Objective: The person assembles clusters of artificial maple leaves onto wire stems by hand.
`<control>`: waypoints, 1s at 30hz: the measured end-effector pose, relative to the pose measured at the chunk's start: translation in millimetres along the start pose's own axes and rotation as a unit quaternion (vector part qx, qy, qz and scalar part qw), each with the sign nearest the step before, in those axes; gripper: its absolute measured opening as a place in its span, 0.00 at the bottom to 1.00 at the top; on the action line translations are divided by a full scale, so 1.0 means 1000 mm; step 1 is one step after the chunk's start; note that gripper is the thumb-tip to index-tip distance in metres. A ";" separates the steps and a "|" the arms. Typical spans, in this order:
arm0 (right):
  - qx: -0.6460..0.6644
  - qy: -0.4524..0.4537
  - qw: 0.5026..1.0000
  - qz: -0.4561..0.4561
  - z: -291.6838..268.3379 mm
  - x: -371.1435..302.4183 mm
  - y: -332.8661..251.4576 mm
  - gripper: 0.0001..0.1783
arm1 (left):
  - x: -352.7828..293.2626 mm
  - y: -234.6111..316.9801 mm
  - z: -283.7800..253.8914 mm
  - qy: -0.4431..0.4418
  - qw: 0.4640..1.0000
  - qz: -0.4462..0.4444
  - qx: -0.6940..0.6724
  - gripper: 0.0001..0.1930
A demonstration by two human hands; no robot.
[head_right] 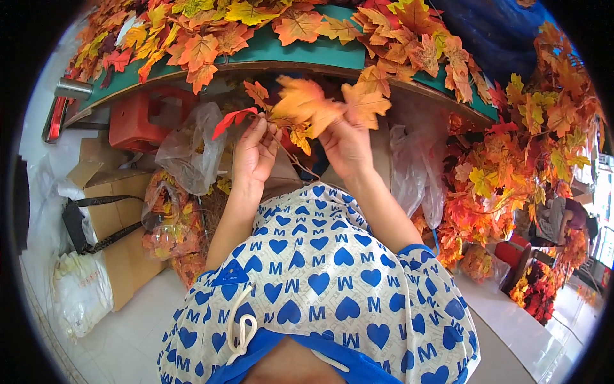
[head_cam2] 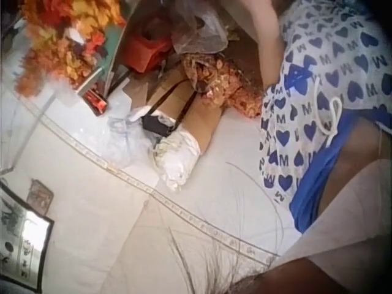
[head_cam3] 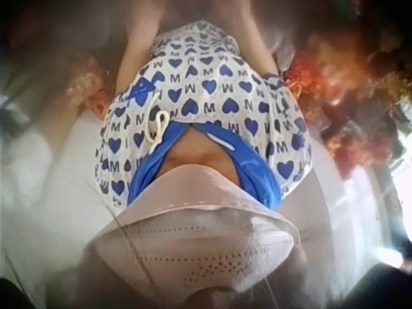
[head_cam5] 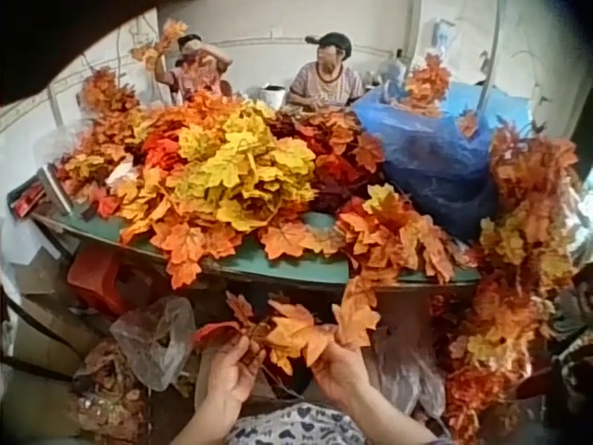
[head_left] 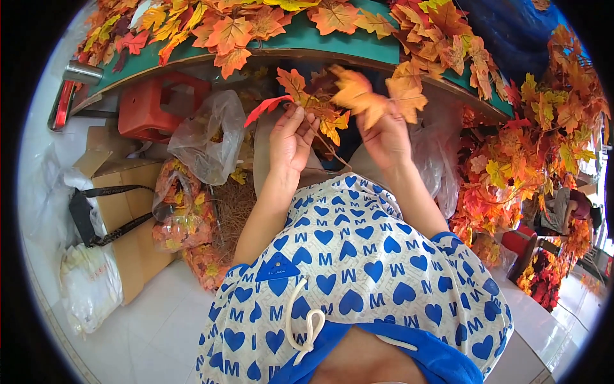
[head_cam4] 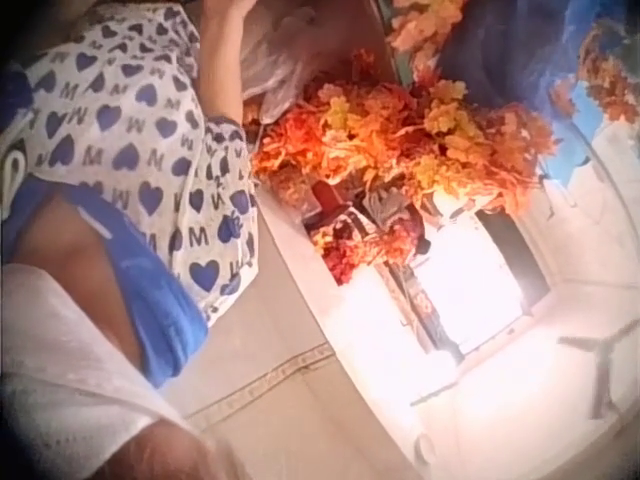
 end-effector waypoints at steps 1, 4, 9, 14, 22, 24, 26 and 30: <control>-0.030 -0.023 0.999 0.002 0.008 -0.010 0.005 0.13 | 0.000 0.001 0.000 0.002 1.000 -0.001 0.001 0.08; -0.383 -0.070 0.918 -0.070 -0.014 -0.011 0.029 0.07 | 0.002 0.003 0.002 0.004 1.000 -0.007 0.009 0.09; -0.217 -0.077 0.971 0.065 -0.026 -0.024 0.057 0.08 | 0.002 -0.001 0.008 -0.059 0.998 -0.029 0.017 0.12; -0.027 0.002 0.988 0.153 -0.016 -0.017 0.047 0.05 | -0.015 -0.024 0.007 -0.159 0.984 -0.075 0.023 0.16; -0.047 0.003 0.991 0.125 -0.015 -0.022 0.035 0.07 | -0.018 -0.016 0.024 -0.119 0.993 0.005 -0.007 0.10; -0.254 -0.055 0.965 -0.026 -0.012 -0.009 0.021 0.11 | -0.015 -0.011 0.015 -0.089 0.996 0.029 0.010 0.10; -0.172 0.009 0.985 -0.012 -0.005 -0.004 0.011 0.09 | -0.014 -0.008 0.011 -0.108 0.993 0.015 0.054 0.11; -0.060 0.027 0.998 0.022 -0.002 0.012 0.030 0.07 | -0.026 -0.014 0.028 -0.105 0.991 0.032 0.076 0.14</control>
Point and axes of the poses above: each hand's wrist, its own x-axis towards the middle knuckle, its own z-axis out of the palm, y = z × x, the point moved 3 cm from there along x, towards the middle knuckle, and after that the axes turned 3 degrees about z, right-handed, at the moved point
